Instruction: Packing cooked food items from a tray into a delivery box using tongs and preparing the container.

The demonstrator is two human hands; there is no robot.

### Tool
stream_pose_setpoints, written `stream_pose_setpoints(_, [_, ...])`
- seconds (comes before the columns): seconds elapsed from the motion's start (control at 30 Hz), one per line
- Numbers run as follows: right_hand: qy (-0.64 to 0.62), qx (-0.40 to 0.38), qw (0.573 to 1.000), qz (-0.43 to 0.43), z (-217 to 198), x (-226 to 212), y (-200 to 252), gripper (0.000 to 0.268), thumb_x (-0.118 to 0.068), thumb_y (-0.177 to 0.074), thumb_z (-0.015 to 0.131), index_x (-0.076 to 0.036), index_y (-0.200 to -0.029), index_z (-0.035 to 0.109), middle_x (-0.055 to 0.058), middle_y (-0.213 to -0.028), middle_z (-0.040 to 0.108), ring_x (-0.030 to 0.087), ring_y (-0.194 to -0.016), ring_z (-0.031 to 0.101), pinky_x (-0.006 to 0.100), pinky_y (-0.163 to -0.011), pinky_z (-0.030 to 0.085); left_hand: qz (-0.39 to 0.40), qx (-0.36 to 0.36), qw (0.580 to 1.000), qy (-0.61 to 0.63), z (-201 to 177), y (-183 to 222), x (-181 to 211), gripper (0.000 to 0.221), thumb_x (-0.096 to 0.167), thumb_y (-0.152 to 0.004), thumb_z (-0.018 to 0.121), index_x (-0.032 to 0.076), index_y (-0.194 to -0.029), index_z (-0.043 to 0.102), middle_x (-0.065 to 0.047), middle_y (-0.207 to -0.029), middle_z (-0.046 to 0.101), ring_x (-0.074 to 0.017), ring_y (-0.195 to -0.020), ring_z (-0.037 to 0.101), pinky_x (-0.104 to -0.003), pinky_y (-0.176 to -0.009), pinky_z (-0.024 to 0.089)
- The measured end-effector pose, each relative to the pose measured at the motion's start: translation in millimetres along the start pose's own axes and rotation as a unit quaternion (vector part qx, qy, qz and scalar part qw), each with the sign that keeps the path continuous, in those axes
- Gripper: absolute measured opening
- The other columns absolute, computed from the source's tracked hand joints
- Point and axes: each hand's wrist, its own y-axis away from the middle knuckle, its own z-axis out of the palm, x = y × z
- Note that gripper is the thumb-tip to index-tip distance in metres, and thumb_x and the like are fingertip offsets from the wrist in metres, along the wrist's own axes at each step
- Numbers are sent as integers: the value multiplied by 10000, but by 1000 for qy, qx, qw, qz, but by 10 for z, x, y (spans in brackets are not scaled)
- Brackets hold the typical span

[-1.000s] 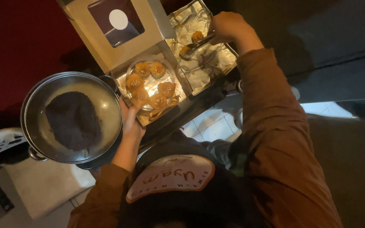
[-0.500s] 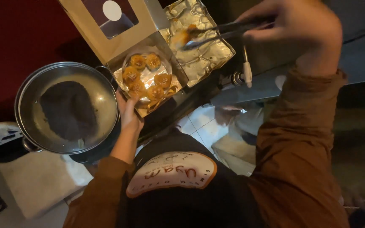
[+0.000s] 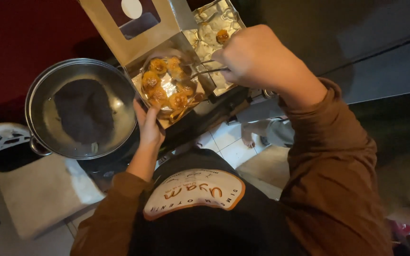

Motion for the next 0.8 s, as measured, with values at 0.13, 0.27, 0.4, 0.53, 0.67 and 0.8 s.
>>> stream_pose_setpoints(0.13, [46, -28, 999, -6, 72, -112, -97, 204, -199, -895, 528, -154, -772, 685, 15, -594, 616, 273, -576, 631, 345, -423, 396, -22, 16, 999, 34, 69, 99, 137, 768, 126, -840, 662, 133, -1518, 301, -157, -1439, 516, -319, -1275, 584, -462, -1013, 549])
stream_pose_setpoints(0.27, [35, -58, 998, 6, -11, -171, -167, 190, -181, -813, 541, -115, -692, 673, 43, -591, 606, 294, -578, 618, 364, -444, 425, -2, 3, 1000, 30, 36, 109, 111, 705, 125, -875, 636, 130, -1509, 325, -142, -1420, 518, -302, -1288, 571, -441, -1035, 526])
stream_pose_setpoints(0.4, [41, -121, 992, 12, -110, -164, -248, 252, -234, -835, 531, -93, -653, 632, 40, -584, 559, 266, -539, 569, 353, -459, 399, 19, -11, 999, 48, 39, 125, 95, 757, 157, -851, 704, 135, -1509, 331, -136, -1460, 515, -301, -1338, 542, -449, -1092, 499])
stream_pose_setpoints(0.53, [41, -141, 989, 22, -141, -136, -337, 253, -289, -831, 565, -130, -860, 760, 105, -799, 725, 367, -736, 719, 434, -537, 532, -25, 14, 999, 36, -38, 117, -4, 827, 169, -825, 705, 148, -1527, 267, -166, -1451, 508, -309, -1298, 565, -442, -1034, 535])
stream_pose_setpoints(0.67, [51, -151, 987, -3, -123, -117, -379, 155, -236, -793, 596, -128, -742, 695, 48, -678, 632, 293, -581, 598, 363, -454, 417, -46, 27, 998, 29, -116, 93, -163, 962, 156, -826, 702, 165, -1595, 123, -184, -1545, 415, -329, -1361, 509, -450, -1077, 490])
stream_pose_setpoints(0.8, [65, -130, 989, -11, -45, -109, -427, 268, -339, -833, 689, -105, -704, 667, 54, -679, 645, 292, -578, 620, 380, -466, 463, 5, -10, 1000, 21, -88, 89, -183, 803, 148, -809, 718, 121, -1501, 311, -175, -1418, 532, -322, -1289, 572, -442, -1042, 529])
